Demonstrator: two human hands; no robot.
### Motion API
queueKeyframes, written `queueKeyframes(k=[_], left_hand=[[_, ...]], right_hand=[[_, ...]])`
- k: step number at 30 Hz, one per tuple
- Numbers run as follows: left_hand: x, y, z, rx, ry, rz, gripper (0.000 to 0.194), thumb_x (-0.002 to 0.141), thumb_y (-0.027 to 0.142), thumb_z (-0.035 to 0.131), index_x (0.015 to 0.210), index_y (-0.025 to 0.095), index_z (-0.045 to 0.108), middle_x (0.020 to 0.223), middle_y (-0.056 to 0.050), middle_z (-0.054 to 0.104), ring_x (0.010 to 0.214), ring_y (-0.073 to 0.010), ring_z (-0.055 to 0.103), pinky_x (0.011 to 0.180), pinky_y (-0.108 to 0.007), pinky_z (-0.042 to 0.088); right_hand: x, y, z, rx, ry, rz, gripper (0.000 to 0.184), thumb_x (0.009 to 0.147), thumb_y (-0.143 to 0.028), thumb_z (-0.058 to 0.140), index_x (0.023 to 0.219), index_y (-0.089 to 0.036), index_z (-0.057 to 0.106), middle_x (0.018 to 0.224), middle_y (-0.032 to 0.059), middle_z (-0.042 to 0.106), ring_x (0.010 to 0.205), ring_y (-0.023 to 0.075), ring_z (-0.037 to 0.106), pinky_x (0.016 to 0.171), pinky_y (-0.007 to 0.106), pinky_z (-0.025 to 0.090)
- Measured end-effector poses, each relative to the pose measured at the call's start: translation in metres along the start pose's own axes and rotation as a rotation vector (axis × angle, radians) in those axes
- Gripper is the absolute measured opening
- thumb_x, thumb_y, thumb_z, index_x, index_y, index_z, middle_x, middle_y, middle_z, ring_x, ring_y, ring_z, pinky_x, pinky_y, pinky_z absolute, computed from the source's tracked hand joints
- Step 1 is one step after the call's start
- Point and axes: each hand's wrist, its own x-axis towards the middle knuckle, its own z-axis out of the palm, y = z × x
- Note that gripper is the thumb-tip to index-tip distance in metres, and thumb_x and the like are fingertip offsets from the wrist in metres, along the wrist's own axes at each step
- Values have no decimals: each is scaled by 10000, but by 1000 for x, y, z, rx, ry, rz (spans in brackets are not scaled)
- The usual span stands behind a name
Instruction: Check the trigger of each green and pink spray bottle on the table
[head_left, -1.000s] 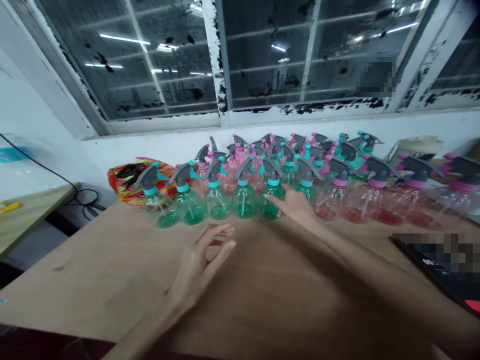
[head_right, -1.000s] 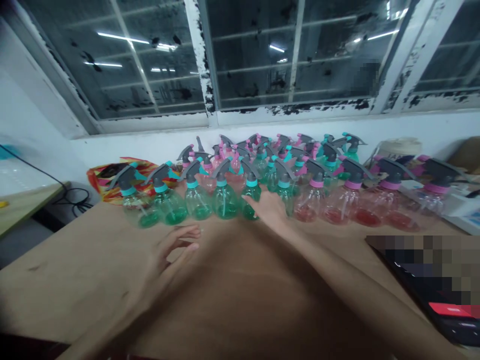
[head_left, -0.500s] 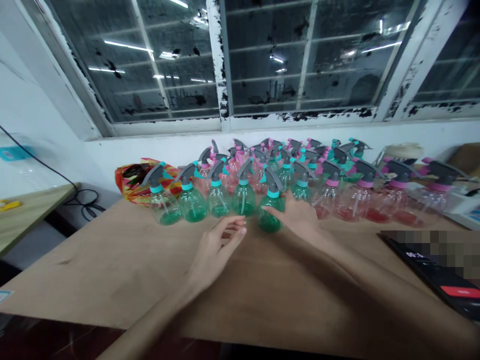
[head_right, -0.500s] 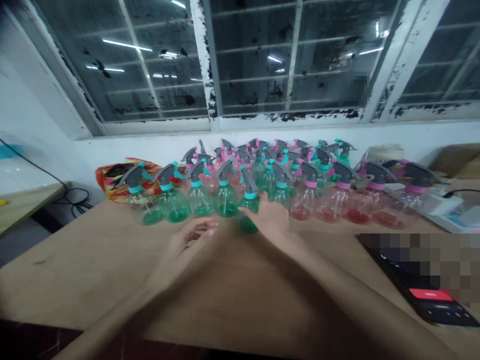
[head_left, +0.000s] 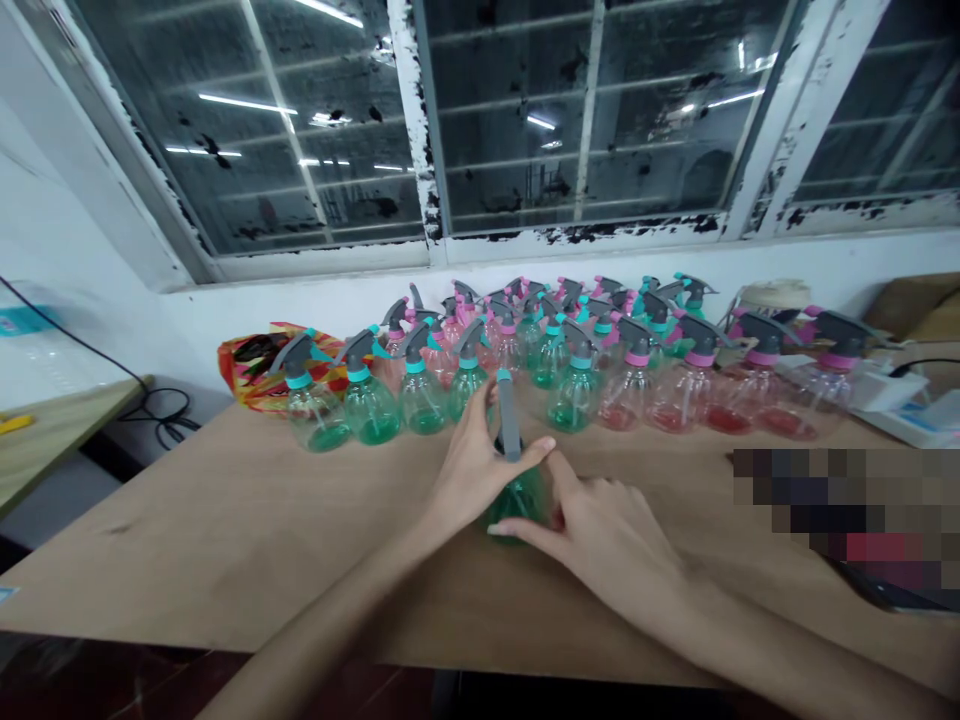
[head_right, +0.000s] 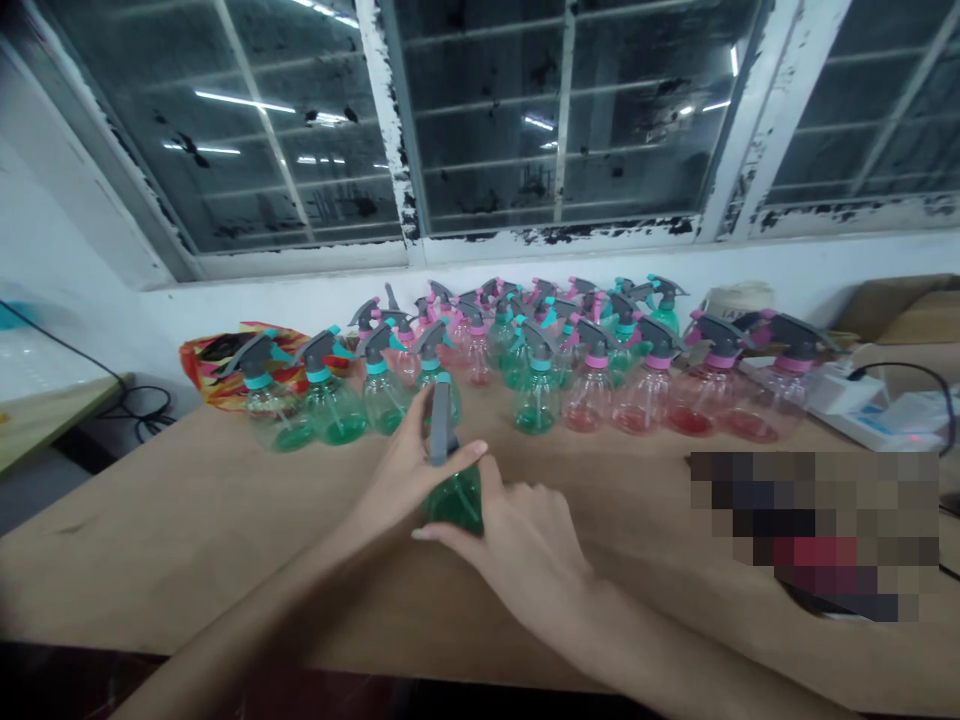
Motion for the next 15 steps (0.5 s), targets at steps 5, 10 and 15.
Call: queueKeyframes(k=[5, 10, 15], left_hand=[[-5, 1, 1, -182, -85, 40, 452, 809, 372, 621, 1233, 265, 505, 1287, -77, 572, 1164, -263, 554, 978, -427, 465], [0, -3, 6, -254, -38, -34, 400, 792, 182, 541, 1185, 254, 569, 1092, -60, 672, 1068, -252, 610, 917, -423, 495], [7, 2, 8, -200, -40, -97, 418, 743, 153, 520, 1143, 242, 604, 954, -28, 688, 967, -223, 633, 846, -345, 497]], right_hand=[[-18, 8, -4, 219, -92, -97, 689, 789, -717, 411, 1188, -171, 547, 581, 14, 682, 493, 233, 643, 464, 329, 439], [-20, 47, 7, 300, -130, -104, 565, 855, -605, 430, 1273, -233, 499, 719, 5, 711, 635, 211, 678, 581, 340, 515], [-3, 111, 32, 266, -85, -145, 473, 881, -555, 433, 1220, -245, 547, 1257, 68, 601, 1125, 246, 574, 959, 446, 450]])
